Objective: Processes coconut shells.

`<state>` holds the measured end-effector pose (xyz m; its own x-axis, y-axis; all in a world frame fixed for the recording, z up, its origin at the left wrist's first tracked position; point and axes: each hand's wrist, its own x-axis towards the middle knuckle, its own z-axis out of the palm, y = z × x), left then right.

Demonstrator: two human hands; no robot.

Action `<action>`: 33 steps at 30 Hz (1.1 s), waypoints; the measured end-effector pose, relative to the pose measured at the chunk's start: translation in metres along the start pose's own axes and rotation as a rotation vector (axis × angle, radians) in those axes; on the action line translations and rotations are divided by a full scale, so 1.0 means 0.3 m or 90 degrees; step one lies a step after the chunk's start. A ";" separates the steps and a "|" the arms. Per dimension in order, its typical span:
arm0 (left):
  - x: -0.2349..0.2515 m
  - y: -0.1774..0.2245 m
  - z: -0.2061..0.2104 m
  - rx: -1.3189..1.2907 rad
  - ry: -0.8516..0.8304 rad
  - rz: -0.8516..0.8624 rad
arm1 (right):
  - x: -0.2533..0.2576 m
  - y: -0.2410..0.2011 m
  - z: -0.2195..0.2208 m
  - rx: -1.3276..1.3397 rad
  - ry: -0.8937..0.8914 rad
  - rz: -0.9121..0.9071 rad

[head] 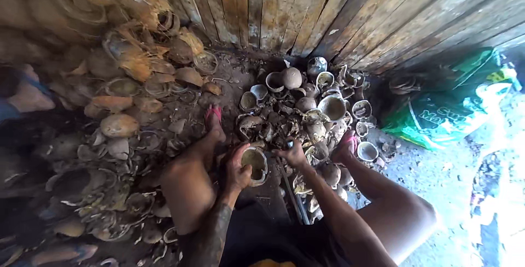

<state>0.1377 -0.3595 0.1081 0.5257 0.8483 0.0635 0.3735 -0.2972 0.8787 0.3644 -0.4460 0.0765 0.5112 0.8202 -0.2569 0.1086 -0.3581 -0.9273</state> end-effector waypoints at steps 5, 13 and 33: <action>0.059 0.029 -0.034 -0.052 -0.070 -0.154 | -0.118 0.016 -0.039 0.157 -0.080 0.108; 0.014 0.007 -0.004 -0.064 -0.022 0.070 | -0.363 -0.101 0.117 0.266 0.211 0.426; -0.003 0.050 0.007 -0.052 0.046 -0.040 | -0.433 -0.222 0.076 0.070 0.208 0.163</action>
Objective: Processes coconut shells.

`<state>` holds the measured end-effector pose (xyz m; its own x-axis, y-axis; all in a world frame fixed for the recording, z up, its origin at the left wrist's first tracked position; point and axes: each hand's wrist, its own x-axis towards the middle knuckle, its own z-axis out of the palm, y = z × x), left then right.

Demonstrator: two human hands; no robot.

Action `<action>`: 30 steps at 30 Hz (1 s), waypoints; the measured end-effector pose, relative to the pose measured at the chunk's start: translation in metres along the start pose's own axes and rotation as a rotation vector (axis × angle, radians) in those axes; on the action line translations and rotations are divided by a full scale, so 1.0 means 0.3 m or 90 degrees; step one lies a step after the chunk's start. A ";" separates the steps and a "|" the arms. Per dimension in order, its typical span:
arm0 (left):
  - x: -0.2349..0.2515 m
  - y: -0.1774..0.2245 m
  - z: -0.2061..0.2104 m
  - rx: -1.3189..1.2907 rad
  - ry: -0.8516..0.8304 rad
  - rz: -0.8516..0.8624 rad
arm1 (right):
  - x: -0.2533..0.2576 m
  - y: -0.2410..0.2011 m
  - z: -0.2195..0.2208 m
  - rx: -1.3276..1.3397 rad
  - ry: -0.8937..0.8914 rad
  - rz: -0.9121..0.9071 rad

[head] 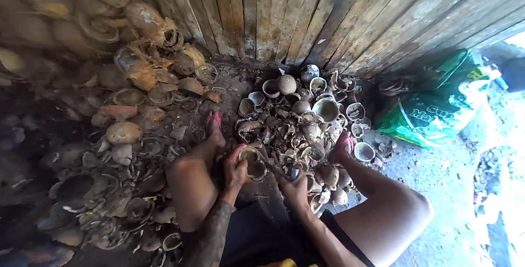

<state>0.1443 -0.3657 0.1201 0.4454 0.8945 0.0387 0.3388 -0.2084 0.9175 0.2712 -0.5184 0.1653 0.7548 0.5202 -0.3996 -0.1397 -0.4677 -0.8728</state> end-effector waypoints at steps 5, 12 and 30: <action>0.026 -0.042 -0.006 -0.076 -0.006 0.031 | 0.227 0.142 0.076 -0.008 0.010 -0.128; -0.003 -0.005 -0.030 -0.055 0.001 -0.049 | 0.309 0.161 0.053 -0.005 -0.057 -0.120; -0.011 -0.030 -0.042 -0.023 -0.064 -0.010 | 0.252 0.007 -0.001 0.001 -0.127 0.133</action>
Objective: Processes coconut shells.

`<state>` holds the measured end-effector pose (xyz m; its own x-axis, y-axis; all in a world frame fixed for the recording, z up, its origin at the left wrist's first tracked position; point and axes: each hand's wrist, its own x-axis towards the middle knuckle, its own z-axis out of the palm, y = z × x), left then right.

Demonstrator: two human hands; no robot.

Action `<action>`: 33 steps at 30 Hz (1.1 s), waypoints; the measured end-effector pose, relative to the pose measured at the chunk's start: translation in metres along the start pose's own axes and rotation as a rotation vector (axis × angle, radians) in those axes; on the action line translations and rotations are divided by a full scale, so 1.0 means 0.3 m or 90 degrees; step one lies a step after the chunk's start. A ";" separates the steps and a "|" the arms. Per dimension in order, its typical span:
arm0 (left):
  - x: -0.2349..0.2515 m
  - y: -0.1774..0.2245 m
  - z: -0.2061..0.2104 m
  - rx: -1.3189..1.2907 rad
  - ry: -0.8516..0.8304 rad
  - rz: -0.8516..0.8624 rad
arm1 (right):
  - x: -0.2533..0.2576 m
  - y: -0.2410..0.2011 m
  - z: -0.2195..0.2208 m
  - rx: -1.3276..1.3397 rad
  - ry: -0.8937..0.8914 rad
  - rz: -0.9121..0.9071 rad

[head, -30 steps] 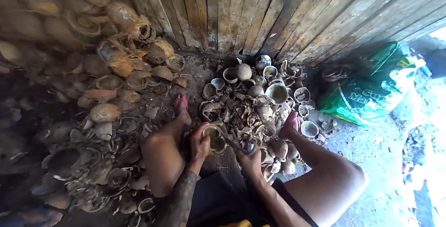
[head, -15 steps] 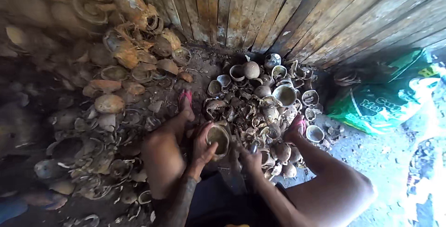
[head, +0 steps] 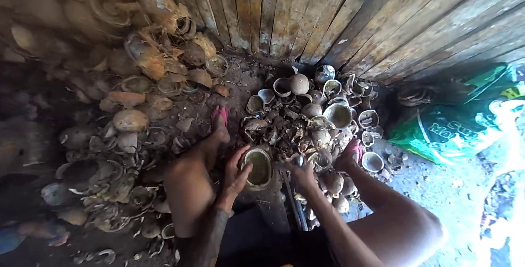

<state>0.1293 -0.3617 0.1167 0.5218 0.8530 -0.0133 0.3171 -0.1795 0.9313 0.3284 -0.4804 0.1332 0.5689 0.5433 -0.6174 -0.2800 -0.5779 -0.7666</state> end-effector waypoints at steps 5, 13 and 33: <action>0.036 -0.022 0.039 0.019 -0.008 0.032 | -0.020 0.030 0.021 0.015 0.051 0.004; 0.018 -0.047 0.041 0.109 0.058 0.044 | 0.226 -0.082 -0.006 -0.320 -0.163 -0.233; 0.024 0.021 0.055 0.104 0.091 -0.035 | -0.075 0.091 0.099 0.027 0.118 -0.029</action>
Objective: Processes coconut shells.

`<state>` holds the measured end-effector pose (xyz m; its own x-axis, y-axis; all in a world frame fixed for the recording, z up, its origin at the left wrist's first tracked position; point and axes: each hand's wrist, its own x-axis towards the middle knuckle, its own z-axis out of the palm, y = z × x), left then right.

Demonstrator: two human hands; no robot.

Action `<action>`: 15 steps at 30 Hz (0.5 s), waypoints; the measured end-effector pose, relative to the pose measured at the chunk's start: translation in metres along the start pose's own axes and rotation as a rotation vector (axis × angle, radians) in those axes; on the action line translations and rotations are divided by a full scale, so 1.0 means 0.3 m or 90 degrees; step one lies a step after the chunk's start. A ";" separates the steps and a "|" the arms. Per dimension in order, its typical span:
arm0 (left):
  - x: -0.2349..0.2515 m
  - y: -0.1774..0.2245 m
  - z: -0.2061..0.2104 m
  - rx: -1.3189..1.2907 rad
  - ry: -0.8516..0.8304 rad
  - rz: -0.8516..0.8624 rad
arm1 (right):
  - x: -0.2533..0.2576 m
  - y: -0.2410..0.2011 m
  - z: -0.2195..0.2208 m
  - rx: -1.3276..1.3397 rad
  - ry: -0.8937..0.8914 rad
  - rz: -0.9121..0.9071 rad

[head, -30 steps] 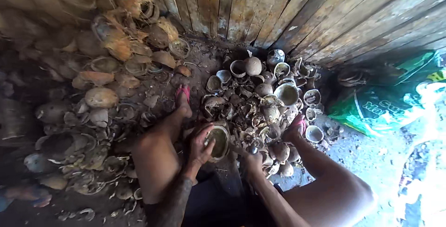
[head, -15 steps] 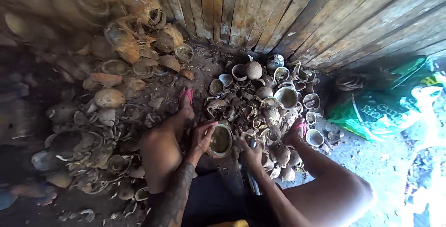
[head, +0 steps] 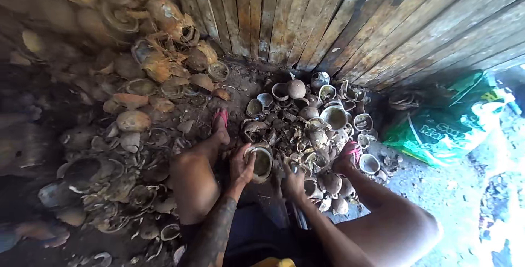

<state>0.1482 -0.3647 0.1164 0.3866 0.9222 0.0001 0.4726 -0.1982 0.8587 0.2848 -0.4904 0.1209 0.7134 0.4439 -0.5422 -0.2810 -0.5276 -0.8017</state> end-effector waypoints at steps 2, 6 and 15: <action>0.002 0.022 -0.017 0.025 -0.024 -0.042 | 0.085 -0.011 -0.039 -0.145 -0.084 -0.180; -0.005 0.031 -0.006 0.016 0.010 -0.033 | 0.106 -0.019 -0.038 -0.020 -0.121 -0.071; -0.143 -0.043 0.004 0.048 0.040 0.169 | -0.185 0.030 -0.044 0.634 -0.148 0.366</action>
<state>0.1266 -0.4020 0.1048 0.4557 0.8531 0.2543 0.4203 -0.4580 0.7833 0.2511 -0.5293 0.1473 0.2121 0.5004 -0.8394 -0.9757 0.0606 -0.2104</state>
